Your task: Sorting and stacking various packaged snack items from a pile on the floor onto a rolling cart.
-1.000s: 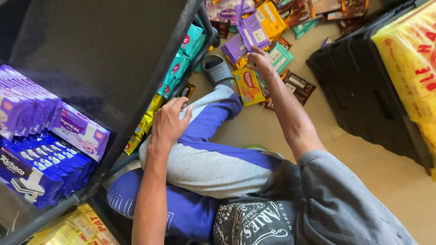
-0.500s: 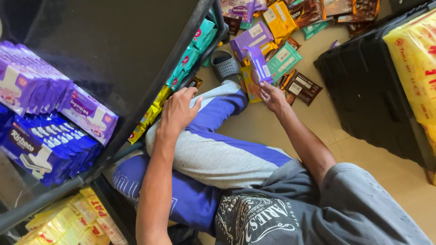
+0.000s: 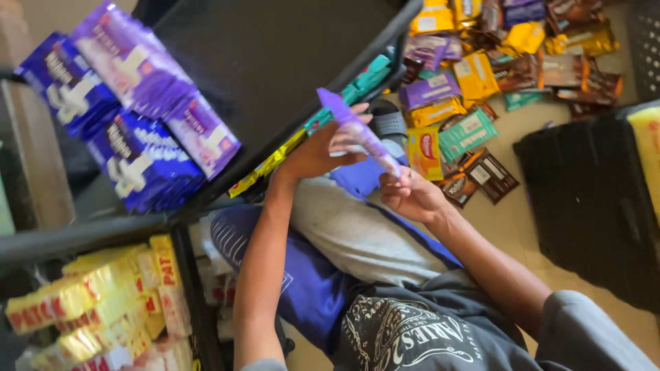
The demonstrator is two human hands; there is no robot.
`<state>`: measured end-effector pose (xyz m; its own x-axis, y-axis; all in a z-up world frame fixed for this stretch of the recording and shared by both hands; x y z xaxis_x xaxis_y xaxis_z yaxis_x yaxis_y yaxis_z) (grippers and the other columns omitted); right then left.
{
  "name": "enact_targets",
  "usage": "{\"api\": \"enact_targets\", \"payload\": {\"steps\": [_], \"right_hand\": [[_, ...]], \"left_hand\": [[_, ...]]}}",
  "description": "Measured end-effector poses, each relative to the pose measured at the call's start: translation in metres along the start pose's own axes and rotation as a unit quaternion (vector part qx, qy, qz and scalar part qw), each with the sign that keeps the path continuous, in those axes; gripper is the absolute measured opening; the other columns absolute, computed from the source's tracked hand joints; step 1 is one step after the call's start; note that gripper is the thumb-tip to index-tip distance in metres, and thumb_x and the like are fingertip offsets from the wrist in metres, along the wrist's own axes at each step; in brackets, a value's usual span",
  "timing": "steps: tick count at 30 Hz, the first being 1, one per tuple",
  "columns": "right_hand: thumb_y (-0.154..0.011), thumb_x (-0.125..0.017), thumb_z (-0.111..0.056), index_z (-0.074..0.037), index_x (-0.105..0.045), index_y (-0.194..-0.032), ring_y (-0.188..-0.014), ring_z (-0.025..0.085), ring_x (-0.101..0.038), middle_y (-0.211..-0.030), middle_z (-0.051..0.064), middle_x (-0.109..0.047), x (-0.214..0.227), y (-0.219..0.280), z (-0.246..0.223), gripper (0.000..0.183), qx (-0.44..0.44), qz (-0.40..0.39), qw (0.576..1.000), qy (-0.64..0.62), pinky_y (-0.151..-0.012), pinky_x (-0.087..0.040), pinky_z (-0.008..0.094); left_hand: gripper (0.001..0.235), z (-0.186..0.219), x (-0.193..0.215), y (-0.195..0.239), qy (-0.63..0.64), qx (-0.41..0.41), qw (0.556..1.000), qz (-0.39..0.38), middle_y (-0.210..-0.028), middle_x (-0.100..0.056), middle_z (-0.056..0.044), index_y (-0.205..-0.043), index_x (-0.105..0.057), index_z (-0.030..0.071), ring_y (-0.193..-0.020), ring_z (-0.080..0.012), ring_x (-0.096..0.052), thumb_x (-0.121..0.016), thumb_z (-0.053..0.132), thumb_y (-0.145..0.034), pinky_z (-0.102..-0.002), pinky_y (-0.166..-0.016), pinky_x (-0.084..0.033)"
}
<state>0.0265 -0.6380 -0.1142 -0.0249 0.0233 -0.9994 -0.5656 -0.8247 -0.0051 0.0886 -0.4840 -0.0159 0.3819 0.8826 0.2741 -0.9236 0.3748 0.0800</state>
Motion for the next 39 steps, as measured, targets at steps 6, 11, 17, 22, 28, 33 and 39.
{"api": "enact_targets", "payload": {"steps": [6,11,17,22,28,33,39], "right_hand": [[-0.101,-0.074,-0.025,-0.003,-0.057,-0.128,-0.087,0.011,-0.057,-0.101,0.001,-0.059,-0.061,-0.048,0.018,0.038,-0.068,0.013,0.977,0.203,-0.084,-0.05,0.029],[-0.098,-0.063,-0.031,-0.003,-0.053,-0.139,-0.101,0.014,-0.067,-0.119,0.005,-0.068,-0.109,-0.086,-0.023,0.051,0.028,0.122,0.853,0.507,-0.083,-0.056,0.031],[-0.102,-0.063,-0.021,0.0,-0.049,-0.148,-0.11,0.014,-0.067,-0.126,0.008,-0.068,-0.197,-0.155,-0.005,0.052,0.074,0.033,0.735,0.673,-0.089,-0.056,0.03],[-0.098,-0.07,-0.006,0.003,-0.056,-0.143,-0.098,0.011,-0.067,-0.11,0.008,-0.072,-0.241,-0.22,0.023,0.048,0.099,-0.054,0.682,0.723,-0.088,-0.056,0.028],[-0.091,-0.076,-0.007,0.003,-0.064,-0.133,-0.08,0.009,-0.066,-0.093,0.006,-0.071,-0.235,-0.289,0.066,0.045,0.077,-0.063,0.601,0.793,-0.07,-0.056,0.027],[-0.086,-0.075,-0.008,0.0,-0.068,-0.128,-0.084,0.012,-0.073,-0.097,0.009,-0.077,-0.198,-0.311,0.086,0.043,0.088,-0.051,0.494,0.864,-0.074,-0.061,0.031],[-0.084,-0.075,-0.007,0.0,-0.063,-0.134,-0.095,0.015,-0.074,-0.11,0.012,-0.078,-0.147,-0.29,0.102,0.052,0.01,-0.057,0.475,0.878,-0.083,-0.06,0.034]], "left_hand": [[0.038,0.025,0.052,0.039,0.238,-0.078,0.966,0.066,-0.128,-0.07,-0.01,-0.135,-0.057,0.001,-0.118,-0.0168,-0.067,-0.072,0.016,-0.104,-0.034,-0.103,-0.056],[0.027,0.006,0.108,0.075,0.244,-0.08,0.937,0.235,-0.11,-0.074,-0.005,-0.122,-0.066,-0.001,-0.098,-0.0105,-0.068,-0.069,0.021,-0.106,-0.03,-0.088,-0.057],[0.038,-0.005,0.147,0.105,0.242,-0.134,0.889,0.365,-0.111,-0.074,-0.006,-0.127,-0.067,-0.003,-0.099,-0.011,-0.068,-0.072,0.027,-0.104,-0.027,-0.089,-0.056],[0.044,-0.015,0.159,0.122,0.368,-0.089,0.843,0.382,-0.106,-0.074,-0.002,-0.129,-0.063,0.007,-0.088,-0.0117,-0.073,-0.061,0.039,-0.099,-0.03,-0.077,-0.062],[0.044,-0.084,0.197,0.15,0.244,-0.116,0.809,0.521,-0.096,-0.071,-0.008,-0.123,-0.069,-0.004,-0.079,-0.0096,-0.066,-0.055,0.038,-0.119,-0.025,-0.07,-0.054],[0.038,-0.037,0.197,0.184,0.02,-0.053,0.783,0.619,-0.101,-0.069,-0.017,-0.134,-0.057,0.0,-0.088,-0.0262,-0.067,-0.052,0.023,-0.104,-0.039,-0.074,-0.054],[0.067,-0.049,0.187,0.183,-0.166,0.037,0.759,0.629,-0.124,-0.057,-0.037,-0.143,-0.036,-0.016,-0.112,-0.0479,-0.062,-0.067,0.02,-0.095,-0.052,-0.094,-0.051]]}}
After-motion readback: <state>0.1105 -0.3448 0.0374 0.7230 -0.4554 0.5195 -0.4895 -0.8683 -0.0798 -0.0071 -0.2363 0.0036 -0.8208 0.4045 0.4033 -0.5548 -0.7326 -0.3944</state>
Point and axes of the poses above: each hand's wrist, its own y-axis away from the middle knuckle, its own x-axis out of the back of the hand, z = x × y, the point moved 10 cm from there along -y, towards the middle knuckle
